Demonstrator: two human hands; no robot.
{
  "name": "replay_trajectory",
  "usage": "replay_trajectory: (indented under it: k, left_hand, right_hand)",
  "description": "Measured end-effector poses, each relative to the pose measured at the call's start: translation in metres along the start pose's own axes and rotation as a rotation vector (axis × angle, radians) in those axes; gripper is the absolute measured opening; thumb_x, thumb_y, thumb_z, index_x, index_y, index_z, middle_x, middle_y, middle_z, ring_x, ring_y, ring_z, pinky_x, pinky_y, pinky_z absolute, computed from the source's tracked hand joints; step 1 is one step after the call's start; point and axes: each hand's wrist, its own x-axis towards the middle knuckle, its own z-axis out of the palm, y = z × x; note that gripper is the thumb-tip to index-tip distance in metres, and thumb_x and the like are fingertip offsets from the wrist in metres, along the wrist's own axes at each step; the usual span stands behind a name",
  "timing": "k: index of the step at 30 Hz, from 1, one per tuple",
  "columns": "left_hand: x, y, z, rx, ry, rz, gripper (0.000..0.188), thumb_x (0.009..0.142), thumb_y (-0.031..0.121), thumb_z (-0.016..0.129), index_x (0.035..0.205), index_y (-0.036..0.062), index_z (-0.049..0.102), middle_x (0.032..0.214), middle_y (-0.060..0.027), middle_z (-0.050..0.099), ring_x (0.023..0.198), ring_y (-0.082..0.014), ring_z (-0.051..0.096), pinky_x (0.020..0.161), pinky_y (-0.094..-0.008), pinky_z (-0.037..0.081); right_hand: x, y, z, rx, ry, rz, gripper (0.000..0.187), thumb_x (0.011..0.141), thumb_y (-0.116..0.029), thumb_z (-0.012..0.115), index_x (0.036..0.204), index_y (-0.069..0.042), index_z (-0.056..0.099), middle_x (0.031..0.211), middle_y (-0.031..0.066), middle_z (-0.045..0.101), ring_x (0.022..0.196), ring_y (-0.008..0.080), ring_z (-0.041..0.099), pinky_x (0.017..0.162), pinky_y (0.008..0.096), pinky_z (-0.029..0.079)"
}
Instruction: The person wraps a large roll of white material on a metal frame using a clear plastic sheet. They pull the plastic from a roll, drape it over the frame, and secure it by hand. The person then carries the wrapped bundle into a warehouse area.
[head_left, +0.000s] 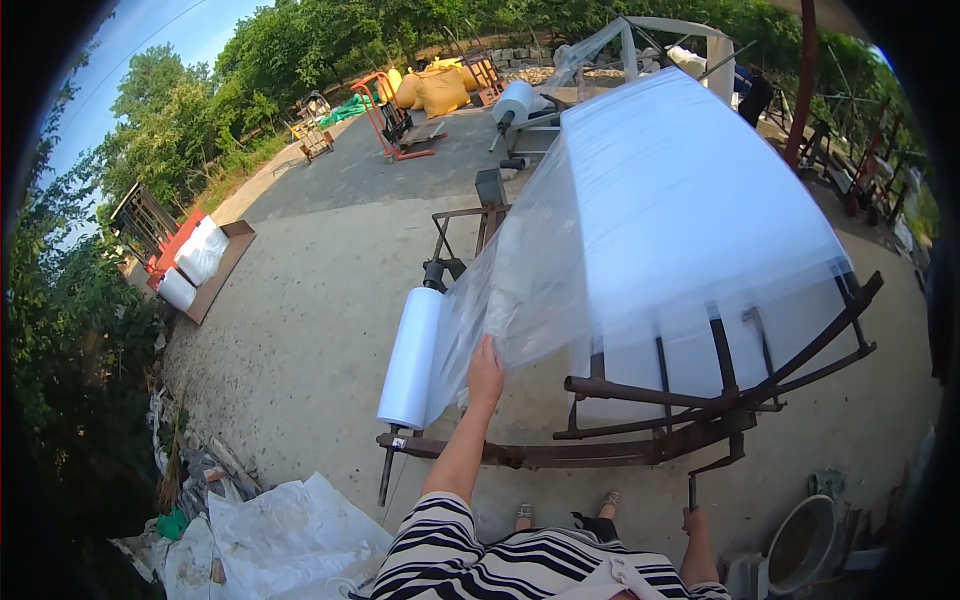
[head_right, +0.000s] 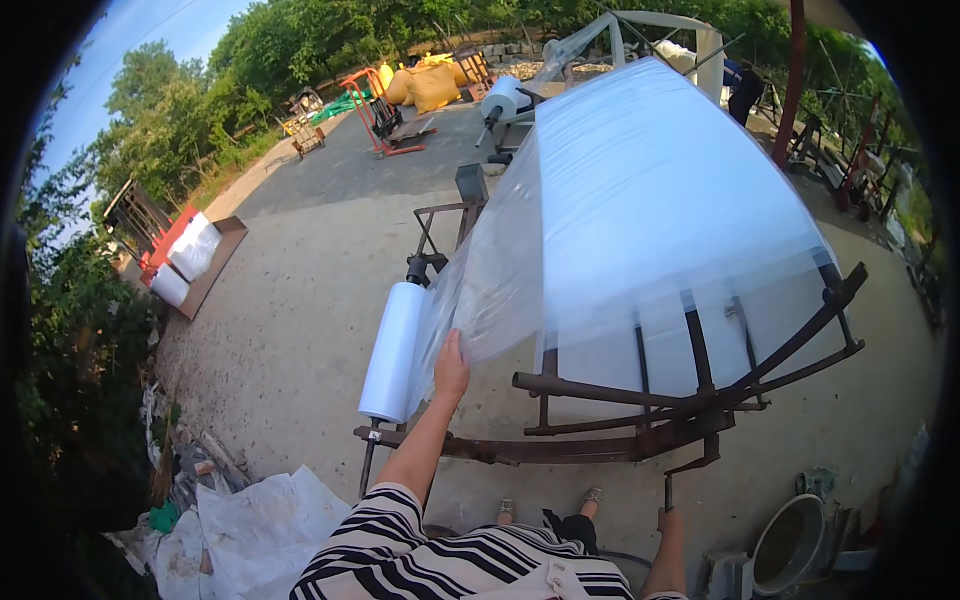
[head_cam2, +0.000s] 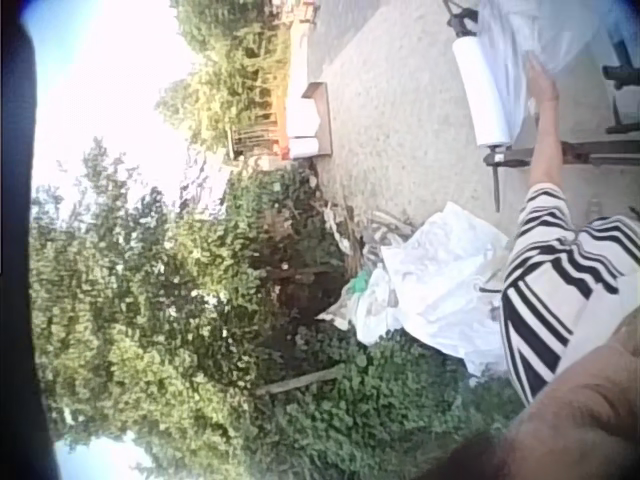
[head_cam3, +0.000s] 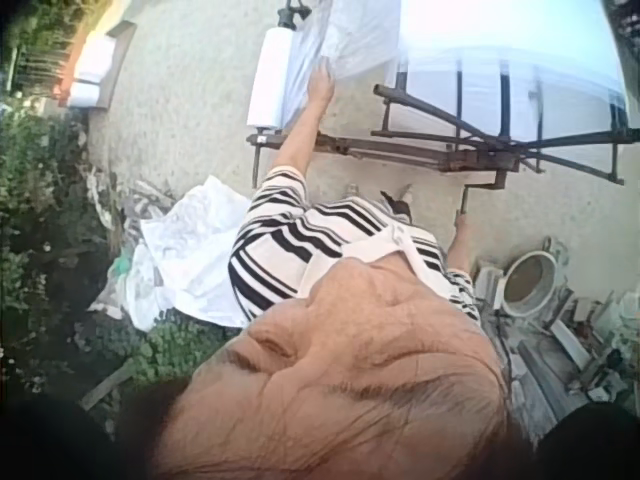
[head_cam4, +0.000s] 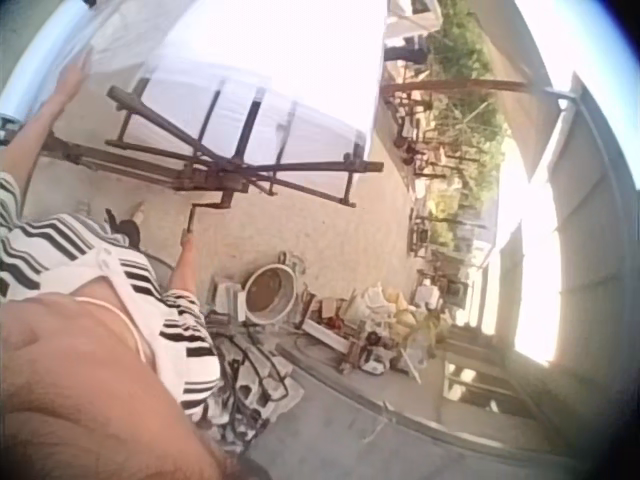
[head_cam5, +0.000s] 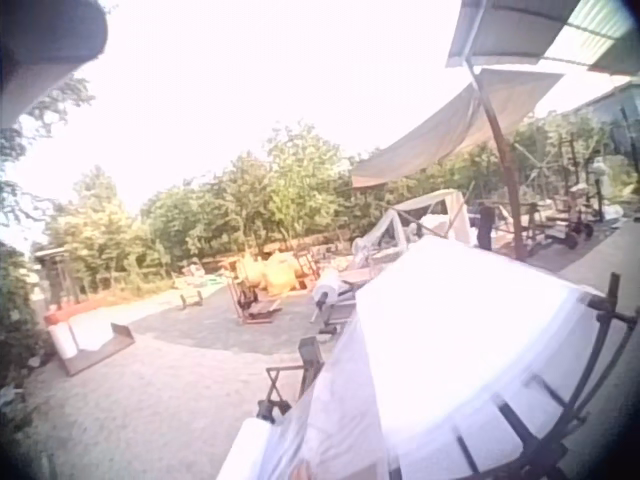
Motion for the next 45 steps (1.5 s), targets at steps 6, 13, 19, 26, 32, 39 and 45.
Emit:
replay_trajectory:
  k: [6,13,19,26,32,39,45]
  left_hand:
    - [0.001,-0.004,-0.001,-0.059,0.032,-0.018,0.048,0.077,0.007,0.056,0.123,0.0019,0.044,0.129,-0.0171,0.045,0.114,-0.0335,0.047,0.094,-0.0399,0.040]
    - [0.002,-0.008,-0.003,-0.098,0.050,-0.063,0.051,0.075,0.008,0.057,0.124,0.0033,0.043,0.131,-0.0146,0.044,0.115,-0.0320,0.046,0.094,-0.0397,0.039]
    - [0.000,-0.010,-0.007,-0.088,0.081,-0.015,0.052,0.074,0.006,0.056,0.125,0.0045,0.043,0.130,-0.0127,0.045,0.115,-0.0313,0.046,0.094,-0.0393,0.039]
    - [0.003,-0.003,-0.003,-0.049,0.061,-0.042,0.051,0.074,0.004,0.055,0.124,0.0025,0.044,0.127,-0.0152,0.047,0.113,-0.0317,0.048,0.094,-0.0380,0.040]
    - [0.000,-0.003,-0.004,0.009,0.068,0.005,0.051,0.073,0.003,0.055,0.123,0.0019,0.045,0.126,-0.0151,0.049,0.113,-0.0315,0.048,0.094,-0.0380,0.040]
    - [0.001,-0.005,-0.015,0.008,0.049,-0.011,0.047,0.073,0.002,0.054,0.120,0.0014,0.047,0.122,-0.0168,0.052,0.110,-0.0327,0.050,0.092,-0.0389,0.041]
    - [0.001,-0.003,-0.011,-0.018,0.062,0.005,0.045,0.073,0.003,0.056,0.117,0.0010,0.048,0.120,-0.0165,0.053,0.108,-0.0329,0.051,0.090,-0.0394,0.043]
  right_hand:
    - [-0.119,-0.063,0.028,0.364,-0.314,-0.214,0.028,0.086,-0.028,0.057,0.085,-0.002,0.046,0.056,0.0038,0.047,0.043,0.0159,0.050,0.039,0.0312,0.043]
    - [-0.280,-0.137,-0.088,0.613,-0.326,-0.225,0.024,0.087,-0.024,0.058,0.077,-0.007,0.043,0.048,-0.0034,0.036,0.037,0.0079,0.035,0.036,0.0264,0.031]
    - [-0.317,-0.146,-0.192,-0.086,0.869,-0.390,0.025,0.088,-0.013,0.051,0.112,-0.005,0.050,0.087,0.0161,0.061,0.077,0.0342,0.059,0.066,0.0392,0.044]
    - [-0.160,-0.019,-0.294,-0.317,0.984,-0.162,0.037,0.092,-0.024,0.047,0.122,-0.002,0.044,0.107,0.0212,0.057,0.098,0.0380,0.055,0.079,0.0419,0.044]
    - [-0.041,0.017,-0.264,-0.277,0.686,0.041,0.035,0.091,-0.032,0.047,0.108,-0.001,0.047,0.099,0.0232,0.059,0.094,0.0419,0.056,0.074,0.0478,0.045]
    - [0.024,0.012,-0.081,-0.089,0.259,0.137,0.036,0.087,-0.027,0.051,0.108,0.002,0.048,0.096,0.0235,0.060,0.091,0.0404,0.058,0.076,0.0487,0.046]
    - [-0.025,-0.018,0.034,0.091,-0.053,-0.077,0.030,0.080,-0.020,0.055,0.100,0.003,0.050,0.067,0.0149,0.058,0.053,0.0243,0.059,0.047,0.0369,0.050]
